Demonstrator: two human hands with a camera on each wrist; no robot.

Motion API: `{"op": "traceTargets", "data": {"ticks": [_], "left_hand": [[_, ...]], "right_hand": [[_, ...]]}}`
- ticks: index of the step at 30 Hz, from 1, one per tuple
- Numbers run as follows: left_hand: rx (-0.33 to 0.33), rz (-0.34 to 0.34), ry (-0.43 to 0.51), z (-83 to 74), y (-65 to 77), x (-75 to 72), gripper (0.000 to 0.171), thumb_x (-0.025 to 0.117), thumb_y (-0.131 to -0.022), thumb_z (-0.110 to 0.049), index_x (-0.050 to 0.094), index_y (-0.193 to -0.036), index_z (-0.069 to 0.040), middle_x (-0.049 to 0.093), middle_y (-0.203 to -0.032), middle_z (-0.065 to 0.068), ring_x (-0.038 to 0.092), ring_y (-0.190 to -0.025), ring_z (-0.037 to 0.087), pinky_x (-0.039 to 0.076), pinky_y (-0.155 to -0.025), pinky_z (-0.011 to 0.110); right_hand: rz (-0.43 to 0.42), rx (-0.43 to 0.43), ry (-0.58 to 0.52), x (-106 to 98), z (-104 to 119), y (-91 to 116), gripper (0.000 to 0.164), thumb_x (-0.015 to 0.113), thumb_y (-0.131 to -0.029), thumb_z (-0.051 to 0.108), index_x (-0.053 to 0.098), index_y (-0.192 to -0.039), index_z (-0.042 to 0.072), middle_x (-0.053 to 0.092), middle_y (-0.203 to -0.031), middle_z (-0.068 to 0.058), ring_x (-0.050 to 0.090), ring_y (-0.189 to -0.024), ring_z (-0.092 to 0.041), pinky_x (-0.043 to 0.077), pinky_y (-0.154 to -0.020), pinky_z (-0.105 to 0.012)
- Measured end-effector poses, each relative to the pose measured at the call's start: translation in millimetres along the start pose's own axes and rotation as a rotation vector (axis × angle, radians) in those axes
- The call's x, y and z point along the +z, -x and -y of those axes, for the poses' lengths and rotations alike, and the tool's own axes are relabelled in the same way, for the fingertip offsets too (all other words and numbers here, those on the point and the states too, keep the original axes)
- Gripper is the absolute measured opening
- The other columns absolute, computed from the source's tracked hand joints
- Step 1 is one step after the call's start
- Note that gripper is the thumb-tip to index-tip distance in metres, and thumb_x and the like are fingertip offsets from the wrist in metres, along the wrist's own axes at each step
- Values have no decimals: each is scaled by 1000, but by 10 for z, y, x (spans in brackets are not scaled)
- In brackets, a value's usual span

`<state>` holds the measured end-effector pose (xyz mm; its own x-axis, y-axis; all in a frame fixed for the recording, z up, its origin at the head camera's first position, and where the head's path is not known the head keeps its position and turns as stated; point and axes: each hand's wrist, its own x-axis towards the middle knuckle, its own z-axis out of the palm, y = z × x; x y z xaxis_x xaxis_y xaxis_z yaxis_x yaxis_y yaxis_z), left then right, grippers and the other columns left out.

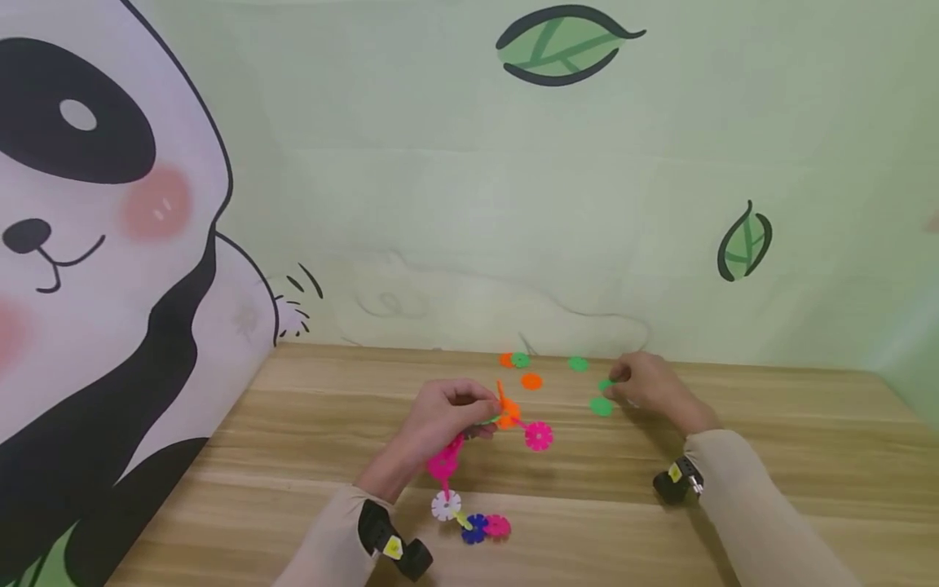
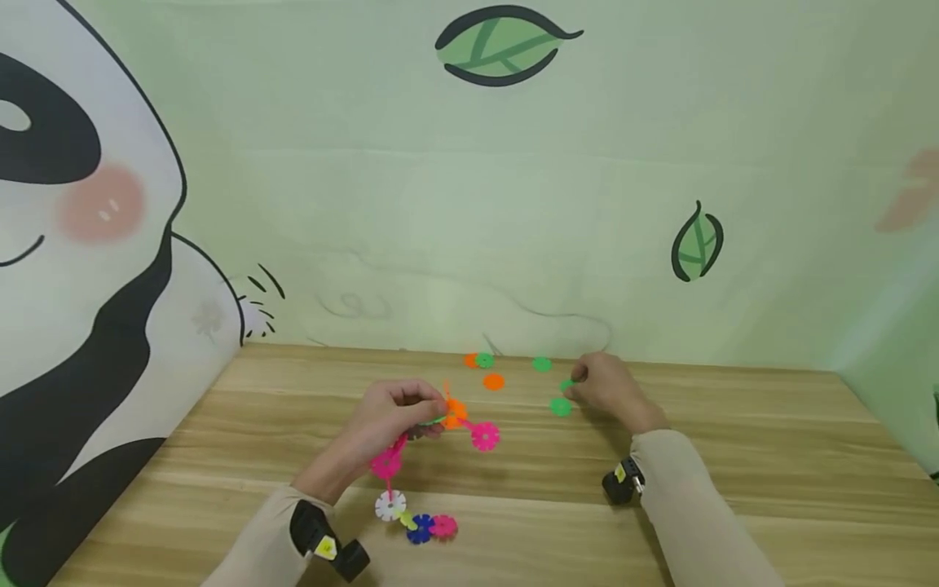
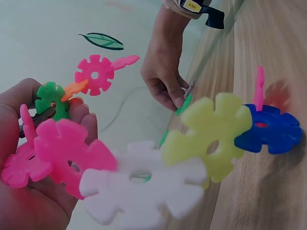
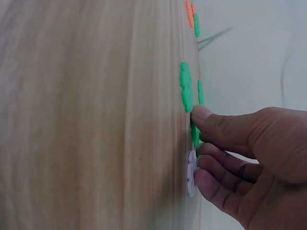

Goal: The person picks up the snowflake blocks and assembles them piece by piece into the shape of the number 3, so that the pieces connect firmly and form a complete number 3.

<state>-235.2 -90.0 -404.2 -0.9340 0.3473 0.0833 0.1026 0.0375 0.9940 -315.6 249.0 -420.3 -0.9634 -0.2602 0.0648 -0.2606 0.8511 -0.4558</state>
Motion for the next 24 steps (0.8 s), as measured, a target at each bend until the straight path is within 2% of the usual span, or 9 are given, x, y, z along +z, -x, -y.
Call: {"op": "traceTargets", "data": {"ticks": [6, 10, 14, 19, 24], "left_hand": [[5, 15, 20, -7, 0, -4, 16, 74, -97, -7, 75, -105, 7, 76, -96, 8, 76, -86, 32, 65, -80, 34], [-5, 21, 21, -2, 0, -3, 15, 75, -98, -7, 76, -105, 7, 77, -95, 8, 76, -82, 26, 65, -79, 33], [-15, 31, 4, 1, -3, 1, 15, 75, -98, -8, 77, -104, 6, 77, -94, 9, 75, -78, 20, 65, -79, 36], [-14, 48, -14, -6, 1, 5, 17, 75, -98, -10, 77, -104, 5, 77, -95, 9, 76, -82, 27, 65, -83, 45], [-9, 49, -29, -15, 8, -7, 18, 76, -98, -13, 78, -104, 4, 78, -96, 9, 76, -81, 25, 65, -82, 43]], "right_hand": [[0, 44, -44, 14, 24, -6, 28, 81, -90, 6, 66, -108, -8, 69, -103, -20, 66, -98, -37, 57, -90, -53], [-32, 12, -116, 22, 103, 17, 21, 79, -92, 5, 65, -106, -4, 68, -99, -16, 65, -93, -32, 57, -83, -46], [-88, -56, -281, 30, 288, 59, 17, 73, -100, 9, 67, -109, -3, 70, -98, -12, 66, -85, -25, 59, -76, -38], [-126, -137, -560, 14, 652, 118, 19, 71, -103, 8, 65, -114, -6, 71, -100, -14, 71, -84, -28, 65, -78, -42], [-120, -175, -777, 20, 984, 162, 20, 70, -103, 5, 62, -116, -9, 71, -102, -21, 74, -83, -25, 66, -80, -39]]}}
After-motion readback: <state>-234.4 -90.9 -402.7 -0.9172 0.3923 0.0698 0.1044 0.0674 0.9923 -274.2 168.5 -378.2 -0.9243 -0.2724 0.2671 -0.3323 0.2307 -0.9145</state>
